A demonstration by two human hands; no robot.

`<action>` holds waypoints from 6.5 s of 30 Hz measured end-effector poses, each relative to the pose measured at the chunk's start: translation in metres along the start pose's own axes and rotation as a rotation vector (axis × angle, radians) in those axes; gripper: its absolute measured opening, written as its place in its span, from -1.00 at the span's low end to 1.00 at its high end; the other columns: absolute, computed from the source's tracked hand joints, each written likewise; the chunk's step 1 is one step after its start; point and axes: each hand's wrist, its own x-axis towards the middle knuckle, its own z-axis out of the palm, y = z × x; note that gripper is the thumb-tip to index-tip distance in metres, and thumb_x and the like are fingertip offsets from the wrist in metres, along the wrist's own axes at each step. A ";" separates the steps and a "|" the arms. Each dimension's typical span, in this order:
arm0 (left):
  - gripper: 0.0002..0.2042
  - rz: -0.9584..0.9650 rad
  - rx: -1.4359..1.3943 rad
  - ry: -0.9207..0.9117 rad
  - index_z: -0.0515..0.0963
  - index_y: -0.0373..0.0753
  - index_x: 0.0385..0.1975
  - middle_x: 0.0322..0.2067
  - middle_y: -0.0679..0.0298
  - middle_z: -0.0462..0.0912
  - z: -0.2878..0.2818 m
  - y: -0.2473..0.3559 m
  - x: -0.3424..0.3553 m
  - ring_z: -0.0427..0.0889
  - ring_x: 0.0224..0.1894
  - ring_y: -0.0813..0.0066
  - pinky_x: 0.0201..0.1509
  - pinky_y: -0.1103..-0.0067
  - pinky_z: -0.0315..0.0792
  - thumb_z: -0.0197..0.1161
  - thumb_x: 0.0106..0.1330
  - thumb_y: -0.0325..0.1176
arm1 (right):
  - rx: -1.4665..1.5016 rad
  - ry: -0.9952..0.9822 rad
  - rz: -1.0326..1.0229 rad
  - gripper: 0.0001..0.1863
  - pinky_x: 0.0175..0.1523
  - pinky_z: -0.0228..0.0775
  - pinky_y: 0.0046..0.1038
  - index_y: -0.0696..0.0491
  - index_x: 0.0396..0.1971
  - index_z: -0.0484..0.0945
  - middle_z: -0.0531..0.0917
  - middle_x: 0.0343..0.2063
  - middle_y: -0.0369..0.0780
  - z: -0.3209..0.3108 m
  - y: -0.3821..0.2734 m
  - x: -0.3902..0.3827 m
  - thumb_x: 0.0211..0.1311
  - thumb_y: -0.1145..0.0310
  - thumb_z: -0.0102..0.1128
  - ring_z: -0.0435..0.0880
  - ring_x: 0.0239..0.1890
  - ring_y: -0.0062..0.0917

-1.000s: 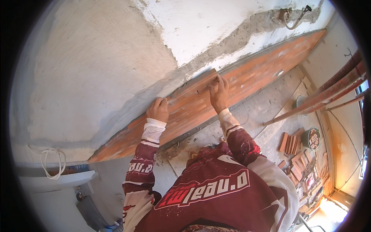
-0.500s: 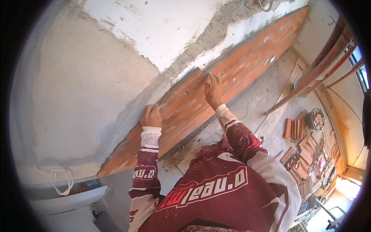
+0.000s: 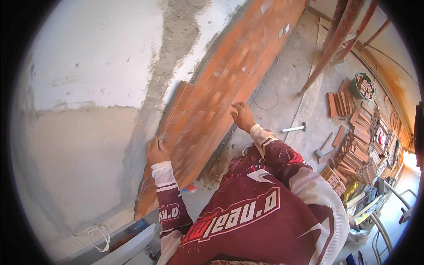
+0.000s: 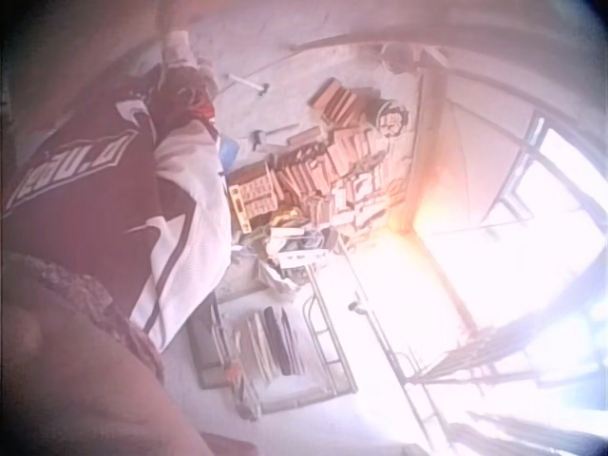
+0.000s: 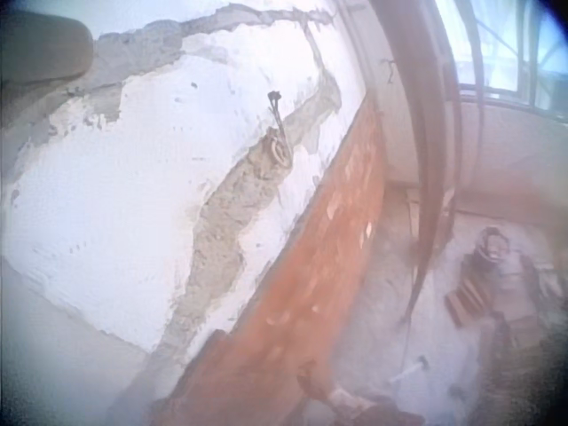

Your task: The person applies mortar to rectangular terracotta tiles using a trowel and places them onto a curved wall section. They repeatedly pick up tiles, spread mortar, and press the tiles into position along the wall.

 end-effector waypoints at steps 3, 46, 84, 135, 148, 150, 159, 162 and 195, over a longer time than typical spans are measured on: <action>-0.73 -0.057 0.017 -0.018 0.59 -0.33 -0.12 -0.16 0.07 0.62 -0.001 0.009 -0.003 0.61 -0.13 0.10 -0.07 0.36 0.50 0.23 0.19 -0.39 | -0.079 -0.275 0.180 -0.59 0.18 0.33 -0.18 0.15 -0.02 0.52 0.49 0.01 0.10 -0.017 0.036 -0.027 0.12 0.31 0.14 0.47 0.06 0.00; -0.69 -0.628 -1.028 -1.242 0.58 -0.14 -0.08 -0.17 0.22 0.65 0.138 0.092 -0.738 0.63 -0.14 0.32 -0.02 0.42 0.49 0.19 0.19 -0.24 | -0.596 -0.972 0.779 -0.16 0.18 0.31 -0.28 0.06 0.03 0.57 0.59 0.00 0.01 -0.133 0.099 -0.317 0.01 -0.40 0.07 0.53 0.09 -0.16; -0.73 -0.810 -0.489 -1.110 0.65 -0.07 -0.31 -0.30 0.17 0.70 0.147 0.165 -0.631 0.69 -0.23 0.15 -0.19 0.29 0.54 0.33 0.06 -0.10 | -0.227 -0.287 -0.530 -0.17 -0.13 0.46 -0.17 0.10 0.35 0.03 0.67 -0.28 -0.05 0.004 -0.194 0.083 0.13 0.23 0.25 0.65 -0.25 -0.12; -0.79 -0.937 -0.626 -1.031 0.64 -0.18 -0.38 -0.33 0.11 0.70 0.250 -0.063 -0.651 0.69 -0.22 0.15 -0.07 0.38 0.54 0.17 0.07 -0.24 | 0.355 -0.695 -0.014 -0.22 -0.28 0.46 -0.50 0.23 0.31 0.12 0.59 -0.42 -0.24 0.125 -0.294 -0.049 0.13 0.32 0.26 0.55 -0.42 -0.59; -0.85 -0.834 -0.481 -1.121 0.66 -0.07 -0.36 -0.35 0.26 0.72 0.246 -0.042 -0.643 0.71 -0.27 0.29 -0.23 0.38 0.54 0.28 0.12 -0.21 | 0.413 -0.649 -0.052 -0.05 -0.42 0.41 -0.55 0.13 0.42 -0.24 0.58 -0.38 -0.16 0.098 -0.279 -0.028 0.09 0.51 0.14 0.49 -0.52 -0.60; -0.83 -0.434 -0.339 -1.188 0.63 -0.16 -0.37 -0.40 0.18 0.72 0.237 -0.040 -0.625 0.70 -0.27 0.18 -0.15 0.35 0.54 0.22 0.07 -0.29 | 0.392 -0.589 -0.067 -0.02 -0.44 0.41 -0.55 0.11 0.42 -0.31 0.58 -0.39 -0.13 0.096 -0.270 -0.023 0.08 0.53 0.12 0.49 -0.54 -0.58; -0.72 -1.102 -0.719 -1.013 0.61 -0.08 -0.19 -0.17 0.24 0.68 0.256 -0.058 -0.681 0.65 -0.09 0.26 -0.01 0.37 0.51 0.32 0.14 -0.14 | 0.058 -0.409 -0.175 0.03 -0.33 0.45 -0.44 0.09 0.42 -0.29 0.63 -0.46 -0.10 0.069 -0.270 0.016 0.00 0.48 0.17 0.57 -0.47 -0.46; -0.69 -0.557 -0.392 -1.243 0.60 -0.06 -0.16 -0.13 0.27 0.67 0.246 -0.047 -0.652 0.65 -0.08 0.28 -0.02 0.37 0.51 0.32 0.14 -0.10 | -0.067 -0.322 -0.225 0.05 -0.25 0.46 -0.38 0.10 0.42 -0.26 0.63 -0.46 -0.07 0.054 -0.234 0.047 -0.05 0.45 0.19 0.60 -0.43 -0.38; -0.73 -0.519 -0.384 -1.211 0.66 -0.10 -0.24 -0.20 0.21 0.70 0.254 -0.037 -0.634 0.67 -0.10 0.19 -0.05 0.32 0.53 0.35 0.11 -0.14 | -0.610 -0.197 -0.392 -0.36 -0.16 0.44 -0.06 -0.02 0.22 0.28 0.68 -0.40 -0.06 0.022 -0.251 0.065 0.04 0.28 0.06 0.64 -0.30 -0.08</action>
